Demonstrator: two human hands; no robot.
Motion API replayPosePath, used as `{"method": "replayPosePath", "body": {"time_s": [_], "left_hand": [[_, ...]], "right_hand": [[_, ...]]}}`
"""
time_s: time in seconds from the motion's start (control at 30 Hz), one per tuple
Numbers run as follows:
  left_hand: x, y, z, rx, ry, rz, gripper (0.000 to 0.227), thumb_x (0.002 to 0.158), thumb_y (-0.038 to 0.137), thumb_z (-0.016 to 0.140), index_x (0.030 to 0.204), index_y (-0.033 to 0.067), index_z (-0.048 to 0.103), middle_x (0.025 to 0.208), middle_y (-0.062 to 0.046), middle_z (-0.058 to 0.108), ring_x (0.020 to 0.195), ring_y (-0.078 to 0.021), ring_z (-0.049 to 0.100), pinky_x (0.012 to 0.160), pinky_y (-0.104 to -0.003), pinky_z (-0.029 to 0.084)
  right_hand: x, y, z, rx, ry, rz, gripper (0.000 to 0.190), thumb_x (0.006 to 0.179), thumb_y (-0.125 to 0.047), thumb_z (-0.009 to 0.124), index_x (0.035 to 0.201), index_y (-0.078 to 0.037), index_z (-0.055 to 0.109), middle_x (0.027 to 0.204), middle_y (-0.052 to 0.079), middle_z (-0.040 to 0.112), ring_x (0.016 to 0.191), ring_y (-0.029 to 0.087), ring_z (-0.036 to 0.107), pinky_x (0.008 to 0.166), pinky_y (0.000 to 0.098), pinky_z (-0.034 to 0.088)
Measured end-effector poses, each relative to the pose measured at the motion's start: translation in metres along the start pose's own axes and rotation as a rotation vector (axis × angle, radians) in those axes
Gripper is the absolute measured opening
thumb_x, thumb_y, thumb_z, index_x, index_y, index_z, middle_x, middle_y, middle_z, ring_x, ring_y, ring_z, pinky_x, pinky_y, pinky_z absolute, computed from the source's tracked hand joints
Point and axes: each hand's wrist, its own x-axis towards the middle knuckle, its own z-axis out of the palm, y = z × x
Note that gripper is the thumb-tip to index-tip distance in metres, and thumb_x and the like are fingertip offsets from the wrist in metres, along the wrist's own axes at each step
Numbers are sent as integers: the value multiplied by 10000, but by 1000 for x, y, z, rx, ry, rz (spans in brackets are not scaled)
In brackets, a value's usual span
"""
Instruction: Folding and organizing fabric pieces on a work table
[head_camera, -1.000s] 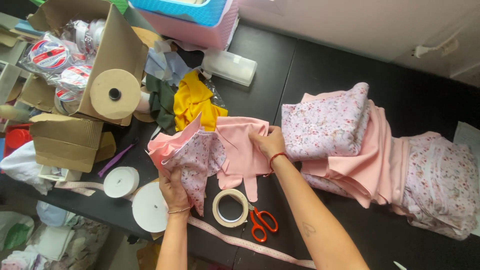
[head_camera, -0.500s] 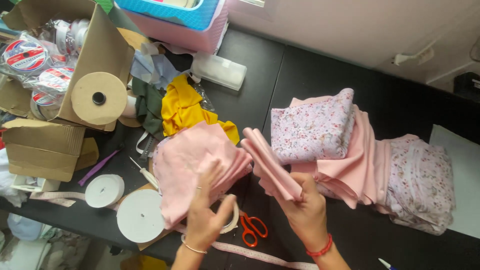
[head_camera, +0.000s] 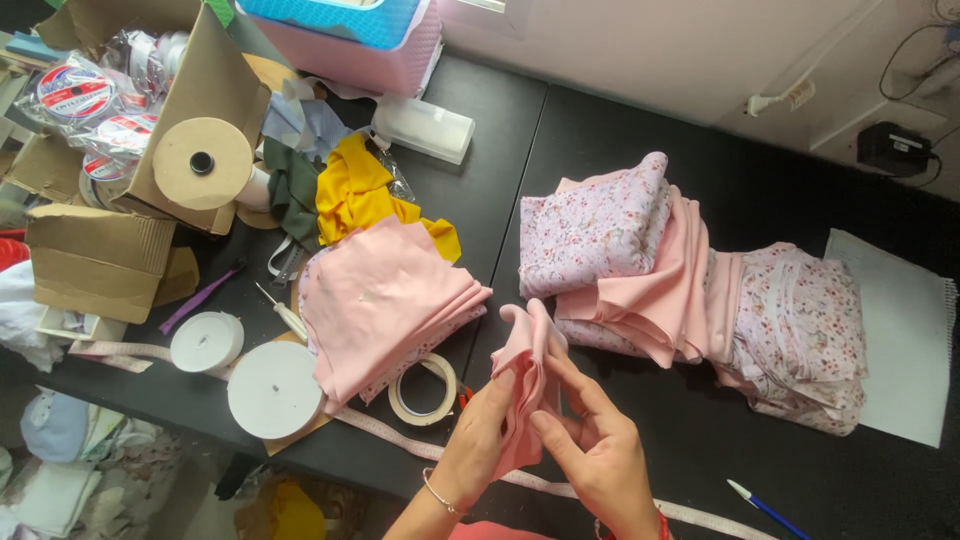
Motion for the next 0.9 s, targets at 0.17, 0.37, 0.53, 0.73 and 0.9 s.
{"method": "replayPosePath", "body": {"time_s": [0.17, 0.37, 0.53, 0.73, 0.9], "left_hand": [[-13, 4, 7, 123, -54, 237, 541, 861, 362, 274, 1309, 57, 274, 1375, -66, 269, 1295, -117, 132, 1045, -285, 83], [-22, 1, 7, 362, 83, 52, 485, 826, 396, 325, 1213, 160, 499, 685, 7, 478, 644, -105, 391, 634, -233, 344], [3, -15, -21, -70, 196, 199, 468, 717, 221, 600, 1136, 29, 516, 1116, -70, 587, 984, -119, 535, 859, -259, 434], [6, 54, -74, -136, 637, 186, 378, 752, 122, 526, 1111, 2, 524, 1077, -120, 575, 948, -173, 534, 794, -270, 434], [58, 27, -115, 689, 907, 398, 678, 671, 56, 571, 1298, 54, 313, 1186, -193, 362, 1093, -296, 389, 929, -365, 292]], "right_hand": [[-6, 8, -2, 74, 5, -15, 460, 750, -48, 542, 1187, 38, 429, 1239, 157, 492, 1138, 193, 479, 934, 281, 394], [-8, 17, 5, 46, 60, 17, 447, 770, -143, 532, 1181, 19, 462, 1167, 126, 561, 1033, 159, 548, 873, 258, 431], [-8, 8, 4, -113, -209, -113, 332, 855, -241, 428, 1059, -29, 582, 1327, 159, 376, 1241, 200, 340, 996, 317, 251], [-10, 10, -23, -94, -149, -9, 241, 826, -188, 473, 878, -63, 673, 1024, 102, 650, 922, 161, 614, 773, 262, 469], [-17, 40, -60, 22, 83, 196, 192, 771, -65, 540, 855, 14, 694, 870, 111, 693, 803, 162, 658, 763, 252, 523]]}}
